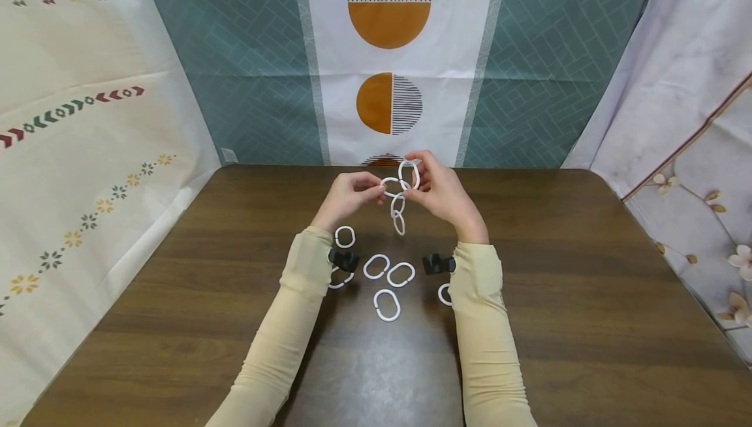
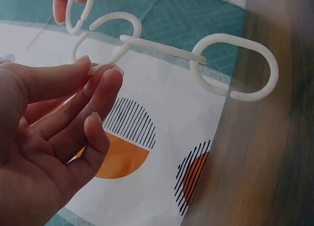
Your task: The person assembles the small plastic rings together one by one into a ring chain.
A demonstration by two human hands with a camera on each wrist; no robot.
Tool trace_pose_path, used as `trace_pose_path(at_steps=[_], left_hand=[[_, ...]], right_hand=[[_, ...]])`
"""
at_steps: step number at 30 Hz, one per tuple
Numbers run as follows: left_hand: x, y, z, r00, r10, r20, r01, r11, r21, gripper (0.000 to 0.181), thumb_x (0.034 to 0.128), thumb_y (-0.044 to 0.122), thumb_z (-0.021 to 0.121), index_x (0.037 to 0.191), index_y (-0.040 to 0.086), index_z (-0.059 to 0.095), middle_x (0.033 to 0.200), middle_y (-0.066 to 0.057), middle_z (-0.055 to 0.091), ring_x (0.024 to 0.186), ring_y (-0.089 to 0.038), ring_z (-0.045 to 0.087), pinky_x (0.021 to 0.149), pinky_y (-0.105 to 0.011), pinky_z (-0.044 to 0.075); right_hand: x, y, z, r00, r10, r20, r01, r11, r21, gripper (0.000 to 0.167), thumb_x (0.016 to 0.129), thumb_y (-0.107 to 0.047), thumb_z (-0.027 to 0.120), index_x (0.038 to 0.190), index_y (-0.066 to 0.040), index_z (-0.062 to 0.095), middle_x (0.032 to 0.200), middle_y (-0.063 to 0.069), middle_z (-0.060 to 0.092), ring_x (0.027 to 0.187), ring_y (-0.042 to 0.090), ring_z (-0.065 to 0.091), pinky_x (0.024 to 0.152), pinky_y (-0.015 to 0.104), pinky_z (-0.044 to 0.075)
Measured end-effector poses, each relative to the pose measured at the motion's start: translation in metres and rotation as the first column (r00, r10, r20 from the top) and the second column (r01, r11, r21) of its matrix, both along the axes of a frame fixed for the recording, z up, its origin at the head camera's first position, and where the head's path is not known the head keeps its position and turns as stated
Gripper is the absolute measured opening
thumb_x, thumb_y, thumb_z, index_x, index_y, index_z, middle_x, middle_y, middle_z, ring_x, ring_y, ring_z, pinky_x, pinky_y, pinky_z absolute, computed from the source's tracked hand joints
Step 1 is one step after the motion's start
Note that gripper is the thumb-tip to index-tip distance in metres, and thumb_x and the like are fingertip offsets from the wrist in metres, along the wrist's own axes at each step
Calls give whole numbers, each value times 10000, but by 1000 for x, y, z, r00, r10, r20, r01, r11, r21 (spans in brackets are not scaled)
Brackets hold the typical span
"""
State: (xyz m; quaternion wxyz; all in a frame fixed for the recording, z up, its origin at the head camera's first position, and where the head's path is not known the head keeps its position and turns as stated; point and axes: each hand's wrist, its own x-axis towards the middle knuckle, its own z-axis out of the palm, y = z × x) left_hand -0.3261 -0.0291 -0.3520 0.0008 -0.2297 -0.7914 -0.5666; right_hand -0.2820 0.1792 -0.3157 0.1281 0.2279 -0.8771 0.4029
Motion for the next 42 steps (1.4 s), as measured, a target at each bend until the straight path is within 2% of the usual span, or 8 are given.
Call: trace_pose_path(at_steps=[9, 17, 25, 27, 32, 34, 39, 42], left_hand=[[2, 0, 5, 999, 9, -31, -9, 1000, -2, 128, 895, 89, 681, 953, -22, 707, 851, -201, 720, 760, -259, 704, 718, -272, 553], [3, 5, 1, 998, -44, -38, 43, 999, -16, 106, 890, 69, 681, 937, -24, 703, 839, -178, 709, 718, -165, 679, 751, -328, 573], [4, 5, -1, 997, -49, -52, 48, 999, -22, 114, 885, 63, 685, 939, -37, 699, 845, -190, 706, 699, -119, 658, 804, -434, 567], [5, 5, -1, 998, -51, -46, 50, 999, -21, 108, 885, 51, 681, 942, -38, 698, 853, -192, 705, 714, -157, 667, 807, -426, 569], [5, 5, 0, 996, -72, -43, 72, 997, -9, 105, 889, 85, 687, 944, -4, 704, 837, -170, 700, 813, -373, 681, 737, -316, 567], [6, 5, 1, 996, -76, -50, 76, 997, -15, 118, 894, 126, 691, 948, 22, 709, 824, -164, 687, 818, -399, 666, 710, -307, 552], [7, 4, 5, 995, -75, -61, 72, 996, -52, 182, 928, 225, 658, 955, 55, 715, 799, -154, 671, 692, -238, 620, 718, -402, 537], [7, 4, 6, 995, -74, -61, 70, 995, -72, 216, 944, 255, 633, 942, 55, 713, 762, -104, 668, 651, -145, 588, 688, -346, 527]], right_hand=[[-1, -6, 2, 1000, -22, -21, 23, 999, 45, 591, 802, 8, 752, 1308, -19, 448, 876, 129, 552, 747, 203, 602, 736, 246, 523], [0, -8, -2, 999, -36, -32, 38, 995, 92, 563, 818, 16, 730, 1302, 3, 444, 838, 101, 533, 727, 199, 589, 685, 198, 461], [-4, -6, -9, 999, -6, -39, 10, 996, 92, 517, 852, 14, 698, 1297, -23, 439, 835, 89, 548, 678, 146, 527, 681, 234, 425], [-4, -5, -11, 1000, 5, -27, -3, 996, 84, 510, 859, 16, 688, 1301, -30, 437, 842, 90, 554, 677, 120, 521, 678, 220, 414], [-3, -6, -11, 999, 37, -10, -36, 999, 37, 505, 865, 44, 666, 1309, -28, 437, 858, 104, 564, 689, 84, 515, 666, 198, 403], [-3, -6, -10, 999, 49, -13, -49, 999, 22, 506, 864, 55, 660, 1311, -22, 436, 862, 107, 563, 694, 77, 514, 658, 195, 406], [-3, -6, -8, 996, 82, -23, -82, 997, 3, 509, 862, 64, 658, 1312, -16, 433, 860, 102, 555, 680, 71, 505, 636, 207, 410], [-3, -6, -8, 994, 107, -18, -108, 994, -14, 510, 864, 65, 655, 1313, -18, 429, 863, 109, 551, 684, 88, 506, 635, 202, 408]])
